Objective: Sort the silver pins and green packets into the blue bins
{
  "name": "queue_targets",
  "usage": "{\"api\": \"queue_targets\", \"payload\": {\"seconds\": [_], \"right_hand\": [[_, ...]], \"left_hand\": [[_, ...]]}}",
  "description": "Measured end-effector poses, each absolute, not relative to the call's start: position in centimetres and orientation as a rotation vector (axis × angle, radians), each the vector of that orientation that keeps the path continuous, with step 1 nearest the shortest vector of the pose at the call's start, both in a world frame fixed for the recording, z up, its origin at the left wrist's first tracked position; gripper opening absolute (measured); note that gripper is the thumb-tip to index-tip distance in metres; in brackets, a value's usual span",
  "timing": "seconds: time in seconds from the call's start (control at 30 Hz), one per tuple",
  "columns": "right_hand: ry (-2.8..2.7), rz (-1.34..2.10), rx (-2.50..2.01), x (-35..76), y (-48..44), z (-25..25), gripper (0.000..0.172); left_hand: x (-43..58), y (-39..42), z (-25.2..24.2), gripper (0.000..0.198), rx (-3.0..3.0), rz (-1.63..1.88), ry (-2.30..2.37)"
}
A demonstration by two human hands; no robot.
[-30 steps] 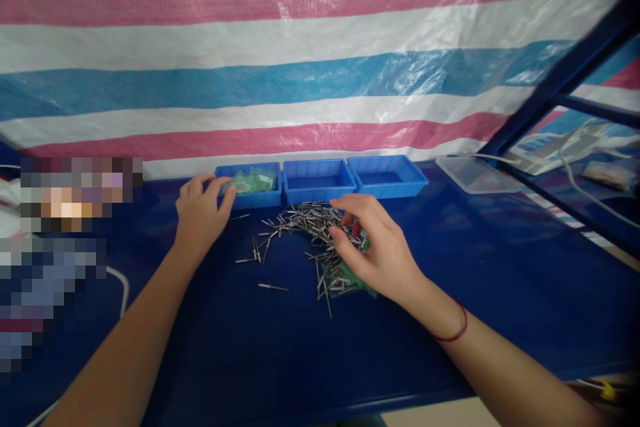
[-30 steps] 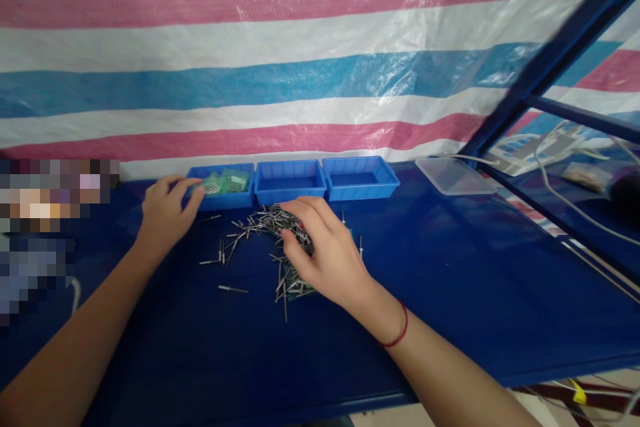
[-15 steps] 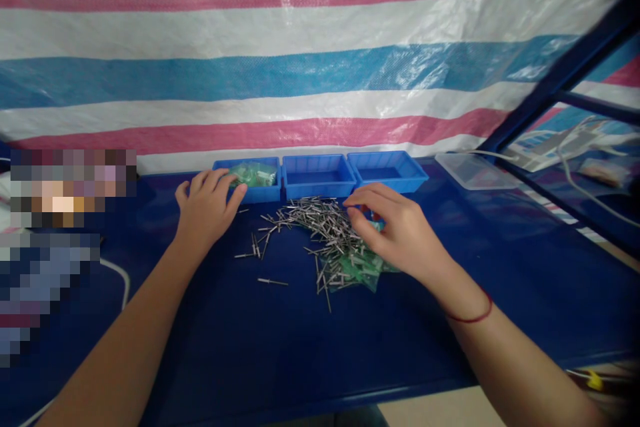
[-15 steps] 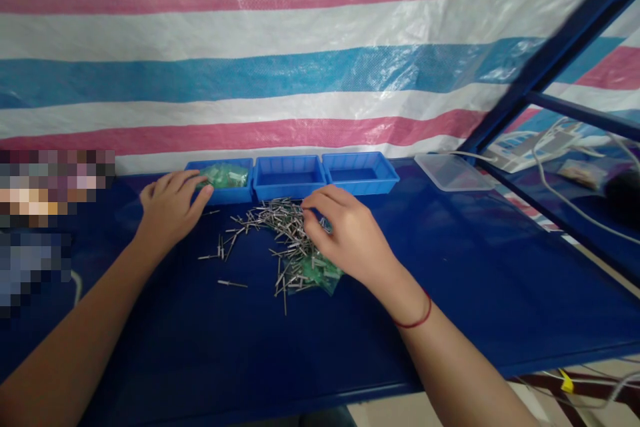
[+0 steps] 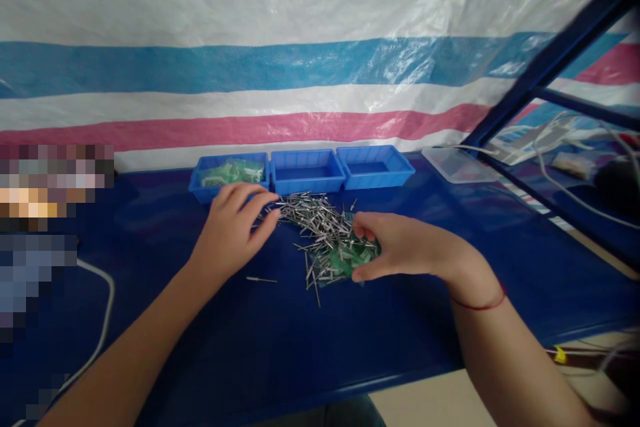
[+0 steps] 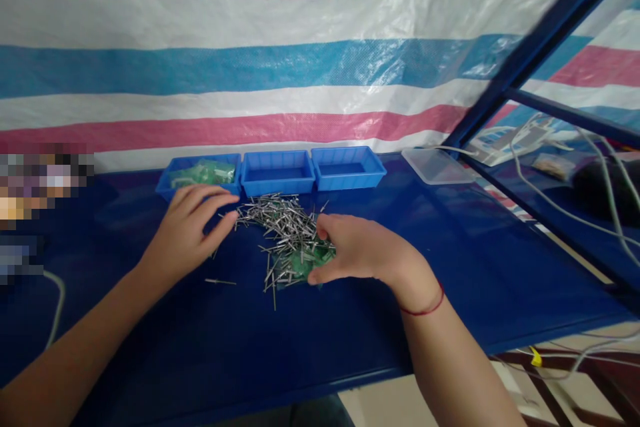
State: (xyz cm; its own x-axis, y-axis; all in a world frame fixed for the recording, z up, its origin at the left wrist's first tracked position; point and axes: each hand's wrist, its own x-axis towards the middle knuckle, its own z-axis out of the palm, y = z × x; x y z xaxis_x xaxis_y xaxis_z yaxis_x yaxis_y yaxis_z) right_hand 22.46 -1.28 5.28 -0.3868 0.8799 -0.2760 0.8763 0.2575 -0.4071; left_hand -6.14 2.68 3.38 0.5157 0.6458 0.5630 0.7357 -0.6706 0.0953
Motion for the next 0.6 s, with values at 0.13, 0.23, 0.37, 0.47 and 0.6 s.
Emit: {"api": "queue_targets", "payload": {"seconds": [0.13, 0.23, 0.37, 0.47, 0.6], "right_hand": [[-2.559, 0.682, -1.694, 21.4, -1.9, 5.1, 0.054], [-2.590, 0.590, -1.677, 20.9, -2.3, 4.8, 0.064], [-2.580, 0.517, -1.605, 20.6, -2.8, 4.7, 0.059], [-2.561, 0.517, -1.581, 20.6, -3.1, 5.1, 0.047], [-2.563, 0.498, -1.586, 20.8, -3.4, 5.9, 0.031]], "left_hand": [[-2.7, -0.6, 2.6, 0.022, -3.006, -0.636, -0.791], [-1.3, -1.9, 1.8, 0.024, -3.111, -0.485, -0.690], [-1.2, -2.0, 1.4, 0.022, -3.104, -0.409, -0.729], [-1.4, -1.8, 1.4, 0.021, -3.087, -0.391, -0.724], [-1.5, -1.7, 1.4, 0.017, -3.062, -0.413, -0.709]]}}
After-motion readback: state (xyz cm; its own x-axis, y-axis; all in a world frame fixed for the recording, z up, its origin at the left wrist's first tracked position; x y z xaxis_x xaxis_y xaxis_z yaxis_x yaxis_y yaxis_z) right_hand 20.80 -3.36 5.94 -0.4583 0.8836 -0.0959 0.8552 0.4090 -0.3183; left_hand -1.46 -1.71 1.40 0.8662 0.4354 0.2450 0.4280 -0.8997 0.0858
